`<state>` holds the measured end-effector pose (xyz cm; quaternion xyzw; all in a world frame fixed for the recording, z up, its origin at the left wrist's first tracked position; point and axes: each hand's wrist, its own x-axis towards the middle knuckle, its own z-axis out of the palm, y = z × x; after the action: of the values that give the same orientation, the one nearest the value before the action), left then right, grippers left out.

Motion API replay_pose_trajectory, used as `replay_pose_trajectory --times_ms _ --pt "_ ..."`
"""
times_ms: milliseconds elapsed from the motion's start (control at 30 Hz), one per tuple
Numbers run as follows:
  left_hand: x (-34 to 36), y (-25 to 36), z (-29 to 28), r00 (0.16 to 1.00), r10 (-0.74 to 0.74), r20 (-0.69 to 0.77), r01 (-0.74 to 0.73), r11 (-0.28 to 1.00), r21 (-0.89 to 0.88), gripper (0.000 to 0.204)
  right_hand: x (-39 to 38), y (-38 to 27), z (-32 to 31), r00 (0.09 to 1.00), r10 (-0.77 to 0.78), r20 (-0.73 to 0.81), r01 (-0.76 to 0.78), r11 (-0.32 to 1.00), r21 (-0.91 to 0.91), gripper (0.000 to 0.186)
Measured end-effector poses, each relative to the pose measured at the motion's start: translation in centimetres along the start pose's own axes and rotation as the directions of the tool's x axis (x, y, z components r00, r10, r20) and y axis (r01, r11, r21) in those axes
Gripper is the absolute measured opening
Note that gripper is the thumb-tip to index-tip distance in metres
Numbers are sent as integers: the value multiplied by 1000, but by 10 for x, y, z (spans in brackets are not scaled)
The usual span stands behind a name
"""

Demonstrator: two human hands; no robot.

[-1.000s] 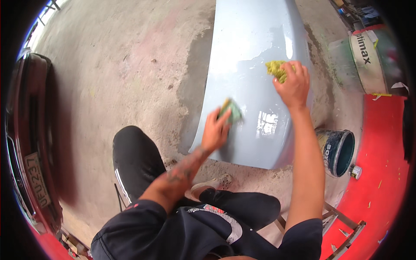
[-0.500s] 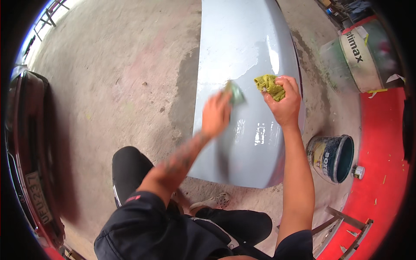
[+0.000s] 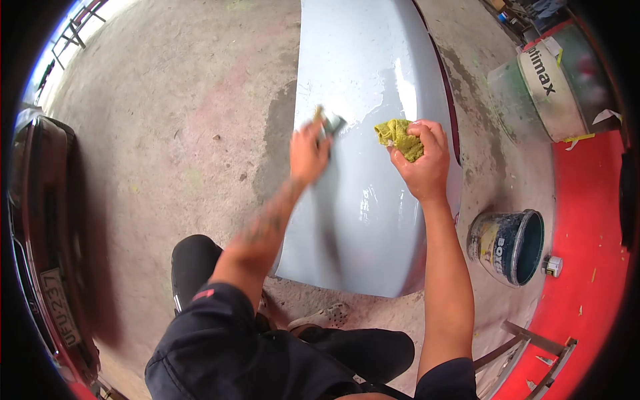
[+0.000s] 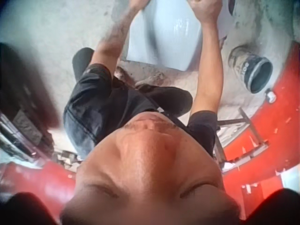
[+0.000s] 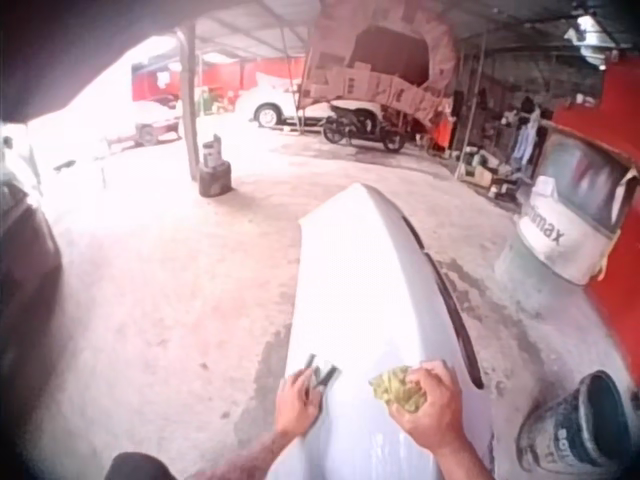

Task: Sanding a car bumper part with a sanding block and water.

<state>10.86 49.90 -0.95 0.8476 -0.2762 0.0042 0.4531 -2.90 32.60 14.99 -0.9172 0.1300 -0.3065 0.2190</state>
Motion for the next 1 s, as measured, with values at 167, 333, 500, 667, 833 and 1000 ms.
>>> replay_pose_trajectory --times_ms 167,333,500,667,833,1000 --pt "8 11 8 977 -206 56 201 976 78 44 -6 4 1 1000 4 7 -4 1000 -6 39" --pt "-172 57 -14 977 120 174 -109 992 -71 56 -8 8 -5 1000 -2 27 3 999 -37 39" --pt "27 -36 -1 987 -157 -22 158 983 90 45 1 1 6 999 -33 7 33 999 -25 40" --pt "-42 -24 12 998 -60 -27 62 992 112 47 -6 8 2 999 -19 28 20 999 -36 41" --pt "-211 10 -14 995 -50 89 47 998 42 55 -8 7 -1 999 -16 28 18 998 -57 41" --pt "13 -41 0 992 -118 -37 122 985 123 43 -3 1 5 999 -28 21 28 999 -45 41"
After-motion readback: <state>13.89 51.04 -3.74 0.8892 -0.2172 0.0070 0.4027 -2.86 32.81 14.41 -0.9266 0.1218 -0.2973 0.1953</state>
